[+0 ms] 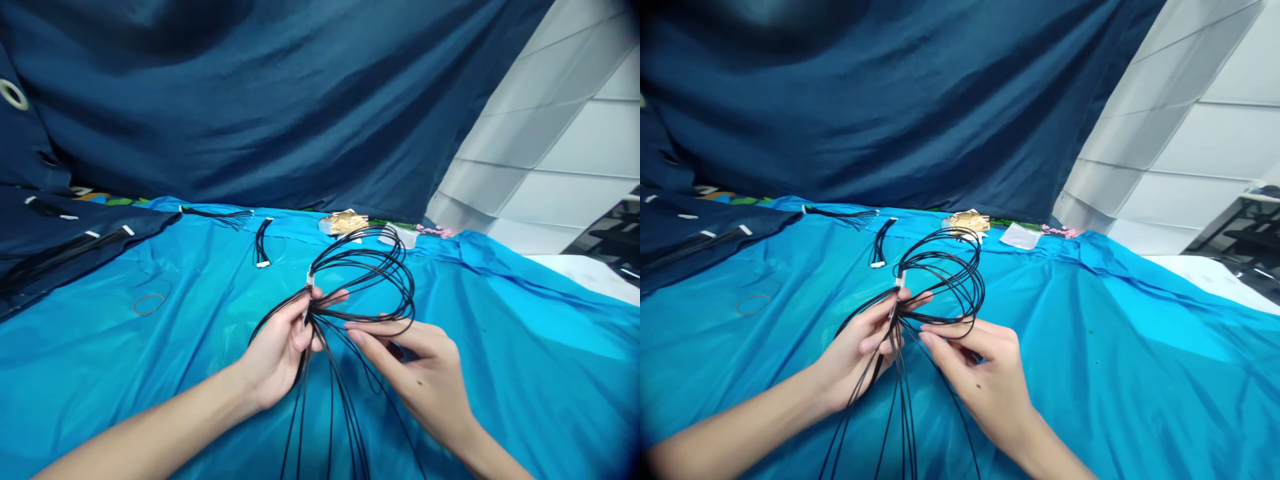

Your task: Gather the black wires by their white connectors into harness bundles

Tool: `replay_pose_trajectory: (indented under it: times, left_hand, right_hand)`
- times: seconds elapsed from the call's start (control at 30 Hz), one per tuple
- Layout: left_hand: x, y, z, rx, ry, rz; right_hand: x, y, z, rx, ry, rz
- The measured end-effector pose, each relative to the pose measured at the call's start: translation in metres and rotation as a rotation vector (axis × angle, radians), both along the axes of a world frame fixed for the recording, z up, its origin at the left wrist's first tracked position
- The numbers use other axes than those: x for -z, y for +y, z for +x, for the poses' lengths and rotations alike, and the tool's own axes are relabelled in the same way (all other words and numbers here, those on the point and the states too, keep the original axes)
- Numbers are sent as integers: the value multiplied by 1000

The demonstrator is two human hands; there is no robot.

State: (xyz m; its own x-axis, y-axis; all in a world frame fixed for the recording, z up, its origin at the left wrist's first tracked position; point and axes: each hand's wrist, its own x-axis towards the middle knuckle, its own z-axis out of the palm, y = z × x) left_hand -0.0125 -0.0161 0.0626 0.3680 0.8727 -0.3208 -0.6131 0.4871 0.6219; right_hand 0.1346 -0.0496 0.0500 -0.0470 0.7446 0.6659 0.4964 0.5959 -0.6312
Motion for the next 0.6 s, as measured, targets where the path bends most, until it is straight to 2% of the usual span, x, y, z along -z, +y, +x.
replay_pose_trajectory:
  times: [0.23, 0.43, 0.6]
  left_hand:
    - [1, 0, -1, -4, -21, -26]
    - [1, 3, -4, 35, -107, -103]
    - [0, 2, -5, 61, -164, -138]
  right_hand:
    - [4, 3, 1, -18, -84, -3]
    - [7, 3, 0, -41, -174, 148]
    - [7, 3, -1, -5, -212, 290]
